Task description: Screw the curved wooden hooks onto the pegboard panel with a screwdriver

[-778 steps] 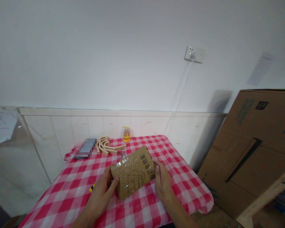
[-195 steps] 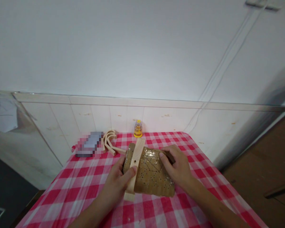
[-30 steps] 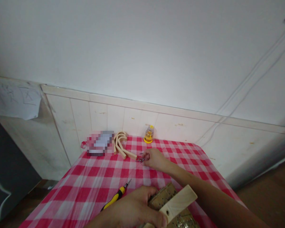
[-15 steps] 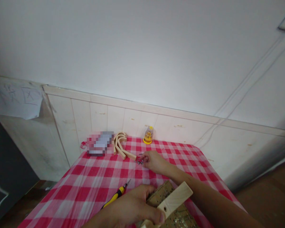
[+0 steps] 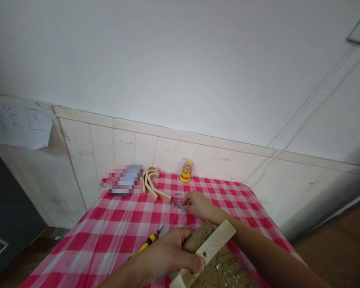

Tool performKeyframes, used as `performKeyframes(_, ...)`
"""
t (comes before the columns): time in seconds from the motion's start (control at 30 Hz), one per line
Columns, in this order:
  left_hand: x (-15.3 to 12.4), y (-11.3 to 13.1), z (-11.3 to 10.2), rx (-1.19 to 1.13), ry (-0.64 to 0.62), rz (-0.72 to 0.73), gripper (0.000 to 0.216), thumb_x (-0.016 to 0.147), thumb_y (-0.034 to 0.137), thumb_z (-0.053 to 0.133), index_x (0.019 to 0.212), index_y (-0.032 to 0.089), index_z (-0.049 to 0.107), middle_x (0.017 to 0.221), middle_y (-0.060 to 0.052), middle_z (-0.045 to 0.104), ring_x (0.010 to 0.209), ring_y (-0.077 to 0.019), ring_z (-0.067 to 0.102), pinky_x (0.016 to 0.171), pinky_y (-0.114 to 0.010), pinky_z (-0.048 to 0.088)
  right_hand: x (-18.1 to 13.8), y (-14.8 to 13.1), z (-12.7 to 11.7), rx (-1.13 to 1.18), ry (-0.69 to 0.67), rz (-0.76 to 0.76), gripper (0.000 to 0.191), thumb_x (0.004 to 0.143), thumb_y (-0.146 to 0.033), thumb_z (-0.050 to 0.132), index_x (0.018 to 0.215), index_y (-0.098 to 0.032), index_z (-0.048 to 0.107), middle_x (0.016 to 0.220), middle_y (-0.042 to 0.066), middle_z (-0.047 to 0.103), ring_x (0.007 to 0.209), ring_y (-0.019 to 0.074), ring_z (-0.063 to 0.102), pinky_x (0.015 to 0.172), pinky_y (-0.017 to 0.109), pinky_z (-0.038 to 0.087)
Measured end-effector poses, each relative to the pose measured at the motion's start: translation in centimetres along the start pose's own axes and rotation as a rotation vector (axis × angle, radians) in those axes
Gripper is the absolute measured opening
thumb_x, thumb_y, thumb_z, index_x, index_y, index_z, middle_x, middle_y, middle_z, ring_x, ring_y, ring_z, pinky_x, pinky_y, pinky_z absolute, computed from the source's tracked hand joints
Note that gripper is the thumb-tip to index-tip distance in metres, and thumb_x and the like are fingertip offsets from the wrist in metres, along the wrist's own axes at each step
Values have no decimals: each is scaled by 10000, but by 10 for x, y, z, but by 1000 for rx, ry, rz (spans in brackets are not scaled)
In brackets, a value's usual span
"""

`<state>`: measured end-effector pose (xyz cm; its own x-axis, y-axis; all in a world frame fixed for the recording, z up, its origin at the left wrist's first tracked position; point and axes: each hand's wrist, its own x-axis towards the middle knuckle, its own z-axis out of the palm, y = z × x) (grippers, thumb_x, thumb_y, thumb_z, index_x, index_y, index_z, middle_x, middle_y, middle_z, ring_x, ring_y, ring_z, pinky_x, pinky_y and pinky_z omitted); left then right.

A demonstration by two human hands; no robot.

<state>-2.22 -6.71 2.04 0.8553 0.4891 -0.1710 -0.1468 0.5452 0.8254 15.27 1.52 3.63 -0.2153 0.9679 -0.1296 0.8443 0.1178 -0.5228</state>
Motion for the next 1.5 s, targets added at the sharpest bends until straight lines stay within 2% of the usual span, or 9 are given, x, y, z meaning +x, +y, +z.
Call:
performKeyframes(0.17, 0, 4, 3, -28, 3, 77, 626, 564, 380, 918, 1095, 123, 710, 970, -85, 730, 859, -230, 681, 819, -339, 498, 6, 5, -1, -29, 62, 34, 171, 730, -22, 654, 724, -157, 759, 684, 27, 735, 653, 160, 640, 576, 230, 393)
performKeyframes(0.33, 0, 5, 6, -40, 31, 95, 591, 565, 396, 923, 1048, 131, 706, 954, -89, 734, 821, -230, 696, 802, -345, 511, -5, 13, -23, 10, 223, 74, 129, 764, -67, 624, 743, -153, 718, 748, 44, 729, 711, 170, 635, 615, 243, 408)
performKeyframes(0.57, -6, 13, 1, 44, 46, 31, 469, 605, 253, 837, 1044, 123, 738, 891, -62, 745, 772, -189, 670, 743, -283, 489, -66, 13, -55, 208, 277, 43, 170, 865, -242, 561, 874, -160, 710, 750, 35, 704, 649, 159, 626, 604, 255, 476)
performKeyframes(0.77, -11, 18, -6, 132, 148, -85, 360, 592, 195, 770, 944, 122, 750, 881, -83, 754, 713, -192, 641, 691, -292, 469, -122, -13, -73, 528, 293, -33, 166, 809, -306, 649, 899, -184, 717, 738, 8, 678, 634, 145, 596, 611, 267, 479)
performKeyframes(1.0, -13, 20, -1, 196, 188, -113, 352, 611, 228, 765, 950, 147, 714, 825, -43, 719, 753, -205, 637, 717, -297, 461, -152, -59, -56, 157, 133, -268, 189, 922, -201, 578, 898, -261, 756, 856, 15, 727, 792, 170, 651, 736, 296, 487)
performKeyframes(1.17, -12, 19, -1, 197, 229, -128, 364, 586, 207, 769, 932, 117, 701, 800, -41, 691, 684, -166, 602, 659, -275, 435, -148, -63, -44, 32, 93, -216, 213, 853, -114, 609, 928, -252, 751, 865, 20, 745, 778, 183, 663, 714, 290, 479)
performKeyframes(1.27, -13, 20, 2, 140, 211, -51, 398, 608, 230, 800, 974, 117, 690, 849, -56, 705, 737, -187, 633, 686, -288, 460, -151, -67, -46, 4, 140, -233, 193, 881, -136, 575, 929, -242, 729, 883, 34, 740, 799, 195, 662, 732, 303, 483)
performKeyframes(1.37, -14, 23, 8, 103, 226, 112, 463, 650, 279, 830, 1053, 130, 659, 961, -74, 716, 843, -220, 658, 764, -319, 498, -159, -71, -45, 75, 167, -250, 209, 906, -143, 530, 887, -245, 711, 895, 40, 739, 795, 190, 671, 732, 301, 497)
performKeyframes(1.5, -12, 22, 17, 177, 310, 320, 479, 710, 332, 833, 1098, 149, 619, 977, -61, 707, 870, -218, 652, 763, -304, 516, -164, -70, -29, 249, 357, -158, 129, 853, -181, 617, 776, -250, 694, 793, 15, 736, 724, 178, 674, 669, 282, 504)
